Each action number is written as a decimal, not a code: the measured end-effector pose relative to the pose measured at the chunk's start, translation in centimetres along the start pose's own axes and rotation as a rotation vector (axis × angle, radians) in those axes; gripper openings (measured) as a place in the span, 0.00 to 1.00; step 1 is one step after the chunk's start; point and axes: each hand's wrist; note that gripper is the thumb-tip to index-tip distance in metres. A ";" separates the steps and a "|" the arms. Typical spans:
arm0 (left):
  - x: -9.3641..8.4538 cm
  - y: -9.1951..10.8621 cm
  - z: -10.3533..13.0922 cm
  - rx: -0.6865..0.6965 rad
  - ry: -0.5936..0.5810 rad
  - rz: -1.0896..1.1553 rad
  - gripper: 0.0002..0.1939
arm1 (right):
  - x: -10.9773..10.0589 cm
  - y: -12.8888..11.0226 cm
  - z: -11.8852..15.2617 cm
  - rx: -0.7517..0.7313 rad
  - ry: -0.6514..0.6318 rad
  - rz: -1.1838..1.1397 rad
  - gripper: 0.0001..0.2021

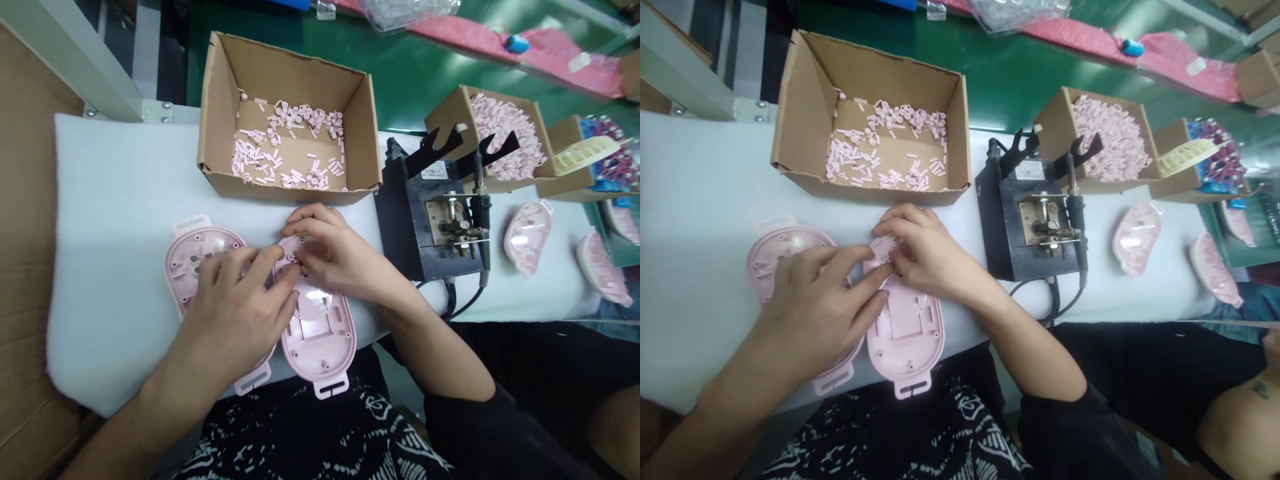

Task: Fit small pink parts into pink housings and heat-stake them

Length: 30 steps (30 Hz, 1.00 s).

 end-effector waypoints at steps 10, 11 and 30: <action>0.6 -0.4 0.2 0.003 0.035 0.037 0.16 | -0.3 -0.1 -0.5 0.071 -0.092 -0.008 0.19; 0.6 -0.4 0.2 -0.001 0.035 0.040 0.16 | -0.3 -0.1 -0.5 0.073 -0.096 -0.011 0.19; 0.3 -1.0 0.1 -0.031 -0.024 0.156 0.16 | -4.6 -6.7 -3.1 -0.079 0.034 0.572 0.11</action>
Point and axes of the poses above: each hand's wrist, its own z-axis away from the middle knuckle, its own x-axis out of the palm, y = z × x, and after that the axes turned 9 degrees about y, right-handed
